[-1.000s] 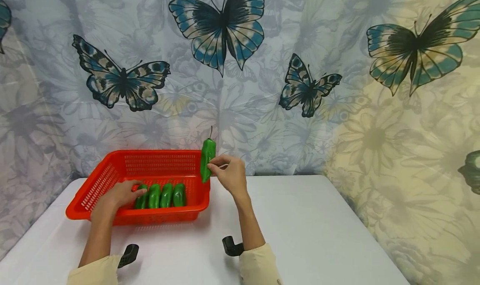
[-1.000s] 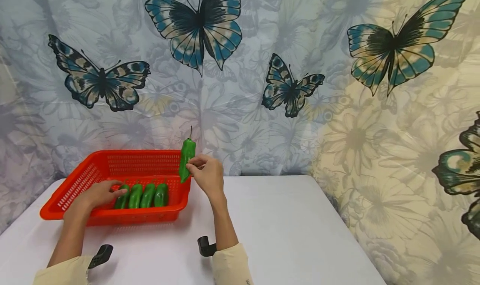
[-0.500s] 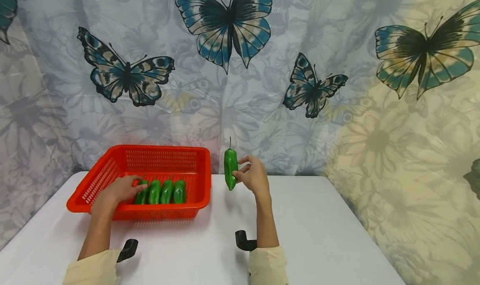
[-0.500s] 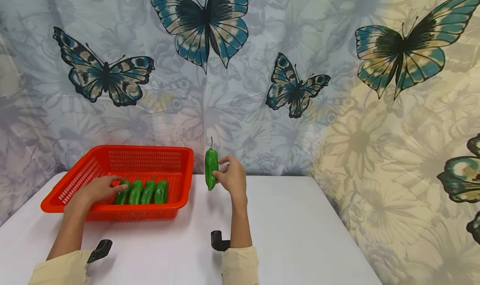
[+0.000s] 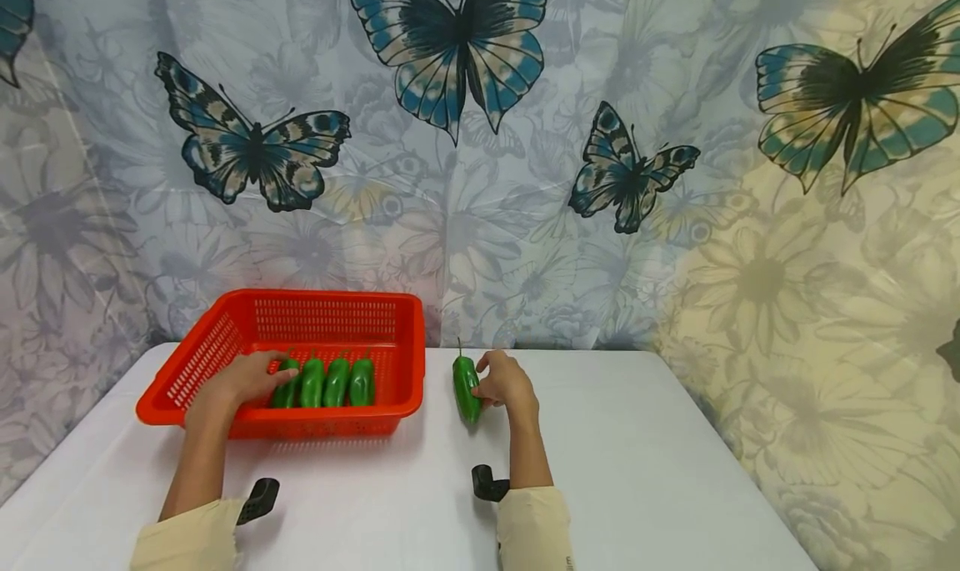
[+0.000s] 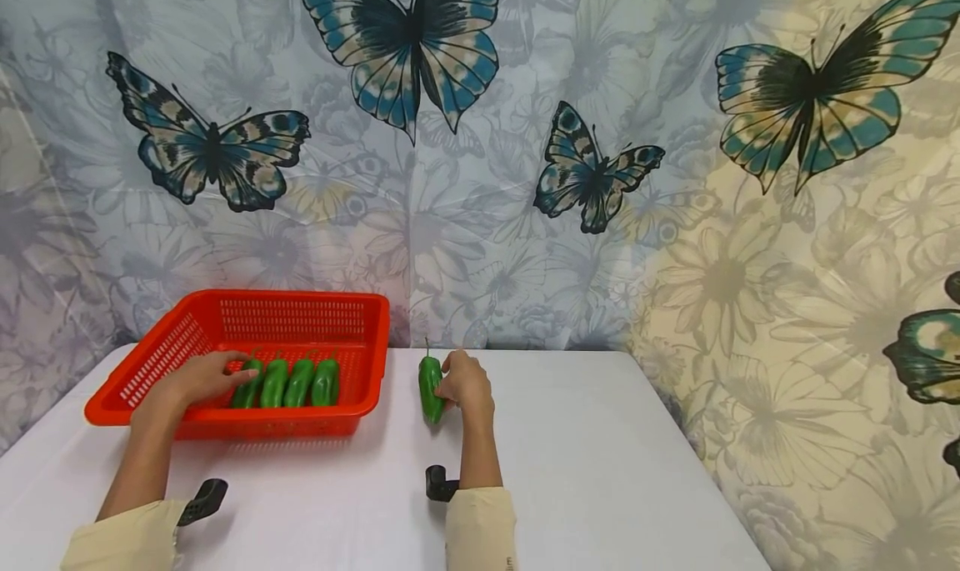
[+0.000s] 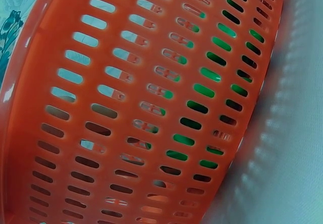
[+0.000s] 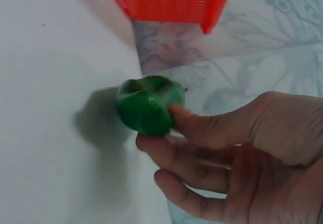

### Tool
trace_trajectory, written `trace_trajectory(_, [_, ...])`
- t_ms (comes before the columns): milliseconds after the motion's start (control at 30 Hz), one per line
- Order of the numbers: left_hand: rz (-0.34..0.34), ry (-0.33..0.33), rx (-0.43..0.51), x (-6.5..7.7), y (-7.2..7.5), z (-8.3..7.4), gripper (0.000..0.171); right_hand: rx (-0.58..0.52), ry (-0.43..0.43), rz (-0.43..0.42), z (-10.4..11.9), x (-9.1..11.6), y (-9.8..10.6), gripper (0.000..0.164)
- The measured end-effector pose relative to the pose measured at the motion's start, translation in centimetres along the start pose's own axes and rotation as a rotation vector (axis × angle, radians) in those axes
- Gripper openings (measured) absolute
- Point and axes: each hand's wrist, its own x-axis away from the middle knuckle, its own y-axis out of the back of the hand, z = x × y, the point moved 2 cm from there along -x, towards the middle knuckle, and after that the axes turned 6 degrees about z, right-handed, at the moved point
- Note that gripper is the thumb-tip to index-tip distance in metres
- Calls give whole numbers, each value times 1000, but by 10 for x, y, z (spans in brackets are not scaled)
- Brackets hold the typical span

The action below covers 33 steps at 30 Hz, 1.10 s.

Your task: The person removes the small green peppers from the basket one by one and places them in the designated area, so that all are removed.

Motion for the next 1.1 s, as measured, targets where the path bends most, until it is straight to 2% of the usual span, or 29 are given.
trace_trajectory(200, [1, -5, 2, 2, -1, 0, 63, 41, -79, 25, -4, -4, -11, 47])
trace_trajectory(500, [-3, -6, 0, 2, 1, -2, 63, 41, -60, 81, -3, -3, -6, 30])
trace_trajectory(733, [11, 9, -7, 1, -1, -1, 65, -8, -64, 132, -5, -1, -5, 37])
trace_trajectory(900, [9, 13, -9, 2, 0, -2, 64, -33, -64, 169, -6, -1, -3, 34])
trace_trajectory(1100, [11, 5, -9, 2, -1, -2, 65, -30, -94, 172, -5, 2, 0, 41])
